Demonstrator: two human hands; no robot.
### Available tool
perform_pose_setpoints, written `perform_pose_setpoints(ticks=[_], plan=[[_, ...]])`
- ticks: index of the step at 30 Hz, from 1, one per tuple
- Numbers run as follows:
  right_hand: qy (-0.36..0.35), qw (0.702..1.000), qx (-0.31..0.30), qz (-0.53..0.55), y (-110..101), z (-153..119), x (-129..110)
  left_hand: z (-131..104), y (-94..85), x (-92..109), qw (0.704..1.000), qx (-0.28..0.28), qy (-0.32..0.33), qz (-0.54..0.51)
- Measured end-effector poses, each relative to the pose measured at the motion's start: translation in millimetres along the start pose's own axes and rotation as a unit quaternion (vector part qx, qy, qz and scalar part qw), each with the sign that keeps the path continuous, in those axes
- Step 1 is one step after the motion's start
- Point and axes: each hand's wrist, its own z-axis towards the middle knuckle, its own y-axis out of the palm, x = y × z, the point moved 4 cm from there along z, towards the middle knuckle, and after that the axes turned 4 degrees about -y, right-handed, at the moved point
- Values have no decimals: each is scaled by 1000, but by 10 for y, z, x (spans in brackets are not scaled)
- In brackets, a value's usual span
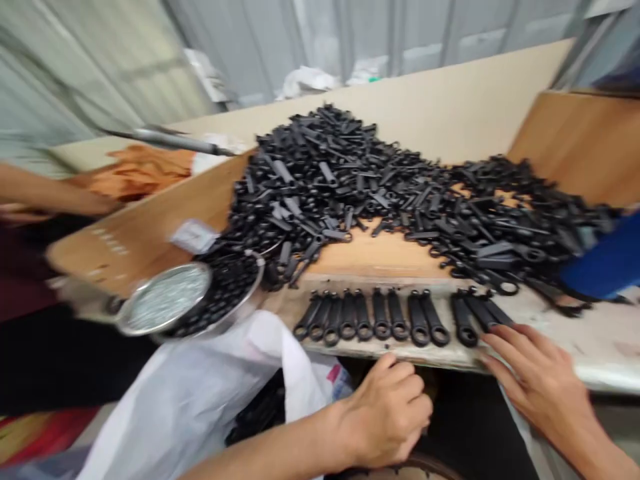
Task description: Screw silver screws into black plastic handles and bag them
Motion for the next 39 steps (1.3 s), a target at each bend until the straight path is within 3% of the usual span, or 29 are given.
perform_pose_setpoints(ticks=[3, 8, 12, 17, 20, 23, 26, 33, 39], plan=[[11, 998, -37, -51, 42, 55, -78, -129, -10, -45, 999, 39, -5, -36], [18, 996, -76, -34, 65, 187, -151, -206, -193, -188, 986, 155, -66, -16], [11, 995, -94, -16, 123, 230, -135, -394, -303, -571, 959, 228, -156, 54], [-2, 994, -108, 25, 179, 283, -138, -859, -364, -1088, 902, 295, -311, 57], [1, 992, -121, 43, 176, 312, -160, -1123, -325, -1366, 855, 277, -439, 15], [-5, 990, -133, 50, 181, 327, -191, -1243, -235, -1562, 816, 200, -539, -58], [-12, 989, -137, 45, 205, 330, -215, -1176, -214, -1606, 822, 155, -540, -90], [-11, 990, -135, 44, 164, 348, -248, -1012, -242, -1578, 827, 144, -538, -68], [24, 999, -28, -6, -81, 286, 86, -1033, -201, -1664, 842, 123, -523, -37]])
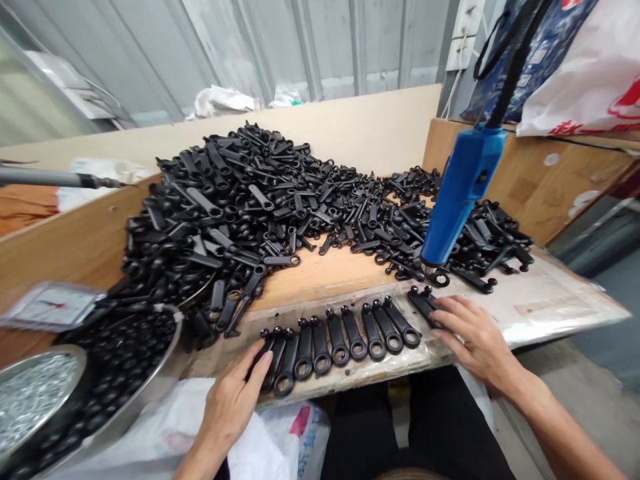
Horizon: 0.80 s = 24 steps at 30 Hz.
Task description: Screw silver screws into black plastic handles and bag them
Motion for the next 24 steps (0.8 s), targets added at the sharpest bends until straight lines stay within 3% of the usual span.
perform_pose_setpoints(ticks=[3, 6, 8, 10, 12, 14, 18, 24], plan=[[37, 999, 12, -27, -70, -83, 190, -21, -62, 125, 992, 86, 88, 26], [45, 999, -2, -24, -86, -174, 243, -202, -99, 551, 956, 155, 248, 17], [46, 999, -12, -17, -68, -223, 230, -376, -34, 940, 926, 125, 356, 5], [46, 999, -21, -11, -24, -252, 208, -518, 108, 1300, 904, 51, 425, 13], [46, 998, -32, -3, 40, -257, 192, -585, 276, 1547, 895, -9, 446, 27], [46, 998, -40, 8, 105, -244, 182, -590, 430, 1669, 892, -41, 448, 46], [35, 998, -35, 37, 181, -191, 152, -533, 609, 1699, 894, -66, 439, 55], [18, 995, -24, 100, 216, -81, 61, -509, 643, 1704, 894, -59, 444, 23]])
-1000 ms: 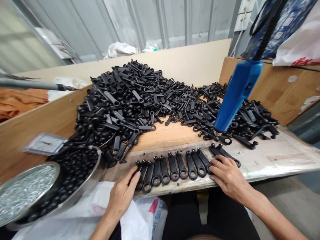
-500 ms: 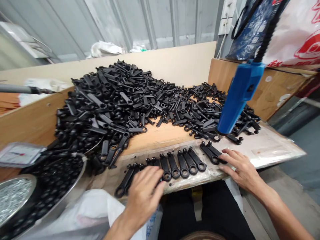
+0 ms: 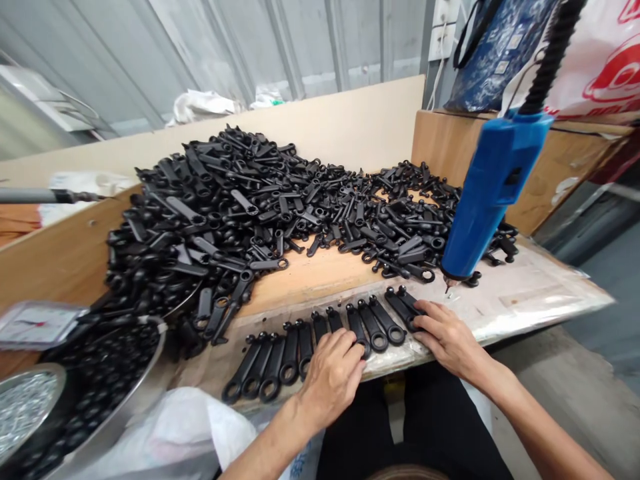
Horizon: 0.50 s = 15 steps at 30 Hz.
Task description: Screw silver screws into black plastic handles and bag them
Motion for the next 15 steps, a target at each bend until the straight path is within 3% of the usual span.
perform_pose_setpoints(ticks=[15], plan=[[-7, 997, -52, 47, 13, 91, -110, 109, -181, 79, 997, -70, 43, -1]])
